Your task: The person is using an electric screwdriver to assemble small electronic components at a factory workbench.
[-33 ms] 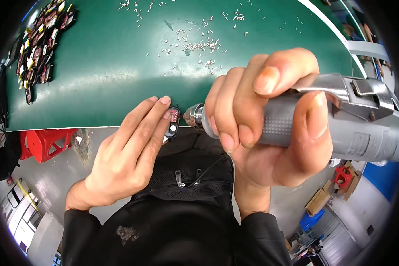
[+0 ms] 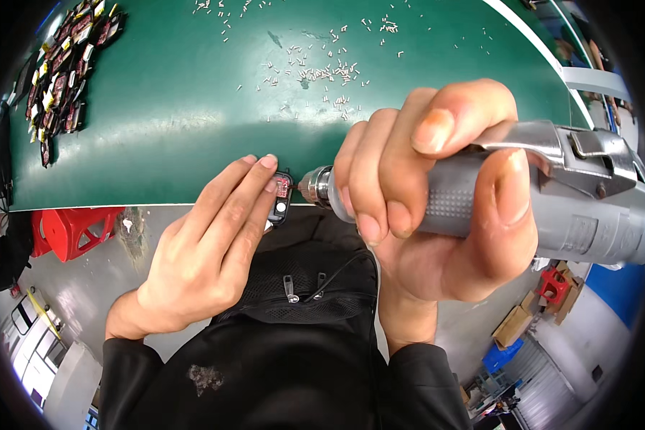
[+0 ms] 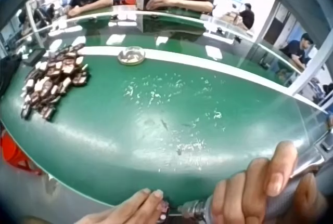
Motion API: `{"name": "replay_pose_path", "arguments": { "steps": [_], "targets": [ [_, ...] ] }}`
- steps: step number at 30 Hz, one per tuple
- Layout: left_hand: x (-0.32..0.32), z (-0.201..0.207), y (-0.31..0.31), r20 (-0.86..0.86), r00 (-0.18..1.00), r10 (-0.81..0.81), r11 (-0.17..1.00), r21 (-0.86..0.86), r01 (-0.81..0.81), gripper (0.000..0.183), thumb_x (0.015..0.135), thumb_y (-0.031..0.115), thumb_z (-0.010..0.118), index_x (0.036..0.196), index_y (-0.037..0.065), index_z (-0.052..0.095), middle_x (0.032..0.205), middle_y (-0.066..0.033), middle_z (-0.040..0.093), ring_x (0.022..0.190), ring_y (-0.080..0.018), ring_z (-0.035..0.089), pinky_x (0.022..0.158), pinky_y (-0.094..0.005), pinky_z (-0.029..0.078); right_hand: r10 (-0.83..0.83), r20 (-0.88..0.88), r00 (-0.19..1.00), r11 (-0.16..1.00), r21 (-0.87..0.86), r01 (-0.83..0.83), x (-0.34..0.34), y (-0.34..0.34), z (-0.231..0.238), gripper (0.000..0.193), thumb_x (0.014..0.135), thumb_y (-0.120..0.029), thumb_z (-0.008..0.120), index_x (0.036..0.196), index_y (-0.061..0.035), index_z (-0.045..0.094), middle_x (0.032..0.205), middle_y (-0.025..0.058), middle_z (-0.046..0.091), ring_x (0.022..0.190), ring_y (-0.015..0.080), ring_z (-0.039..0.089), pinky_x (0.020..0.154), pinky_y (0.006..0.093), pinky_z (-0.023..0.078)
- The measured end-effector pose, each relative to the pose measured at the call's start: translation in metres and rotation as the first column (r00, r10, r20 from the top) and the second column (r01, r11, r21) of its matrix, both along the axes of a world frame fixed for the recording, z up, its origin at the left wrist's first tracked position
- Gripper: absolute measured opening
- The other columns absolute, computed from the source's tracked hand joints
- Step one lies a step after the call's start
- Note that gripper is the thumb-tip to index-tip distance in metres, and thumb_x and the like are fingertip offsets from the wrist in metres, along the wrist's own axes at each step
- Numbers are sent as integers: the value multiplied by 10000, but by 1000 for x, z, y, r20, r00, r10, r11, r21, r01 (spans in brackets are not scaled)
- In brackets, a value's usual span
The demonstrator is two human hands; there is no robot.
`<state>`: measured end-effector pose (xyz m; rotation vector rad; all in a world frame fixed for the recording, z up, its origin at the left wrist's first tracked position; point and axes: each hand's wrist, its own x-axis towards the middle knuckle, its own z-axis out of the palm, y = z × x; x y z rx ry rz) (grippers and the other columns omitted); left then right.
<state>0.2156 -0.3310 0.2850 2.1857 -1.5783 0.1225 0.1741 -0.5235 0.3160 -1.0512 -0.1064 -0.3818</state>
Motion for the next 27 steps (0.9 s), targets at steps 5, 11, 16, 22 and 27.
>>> {"name": "replay_pose_path", "arguments": {
  "steps": [5,11,16,22,27],
  "targets": [
    [1,-3,1,-7,1000,3,1000,-12,-3,340,667,-38,628,983,-160,603,1132,-253,588,996,-357,607,763,-364,562,-13,-18,1000,1000,-5,13,3,3,-6,245,911,-321,458,912,-81,509,558,-24,415,432,78,402,495,245,341],
    [2,-8,2,15,1000,-1,998,-65,2,331,674,-32,626,979,-159,601,1124,-251,589,981,-351,608,755,-365,563,173,-42,984,976,-129,-177,18,3,1,192,911,-264,444,827,-92,446,545,-16,389,414,83,378,479,247,340],
    [4,-8,4,35,999,-20,997,-68,22,365,665,-24,629,1004,-154,589,1132,-243,576,989,-339,592,751,-363,555,218,-79,973,943,-242,-231,27,7,5,186,909,-236,446,805,-84,422,521,-14,376,380,87,336,458,251,345],
    [4,-3,6,46,999,-10,998,-56,13,377,658,-10,614,1010,-141,588,1133,-228,572,1010,-332,579,793,-363,539,275,-62,959,937,-206,-282,32,6,6,178,892,-211,444,780,-78,405,515,-10,366,370,82,311,435,243,329],
    [-3,2,3,90,996,-26,999,-20,27,343,715,6,614,1032,-125,601,1115,-205,574,1055,-313,562,828,-359,530,219,-69,973,955,-192,-228,24,12,9,194,865,-196,492,756,-64,400,496,-5,354,363,78,289,362,236,274]
  ]
}}
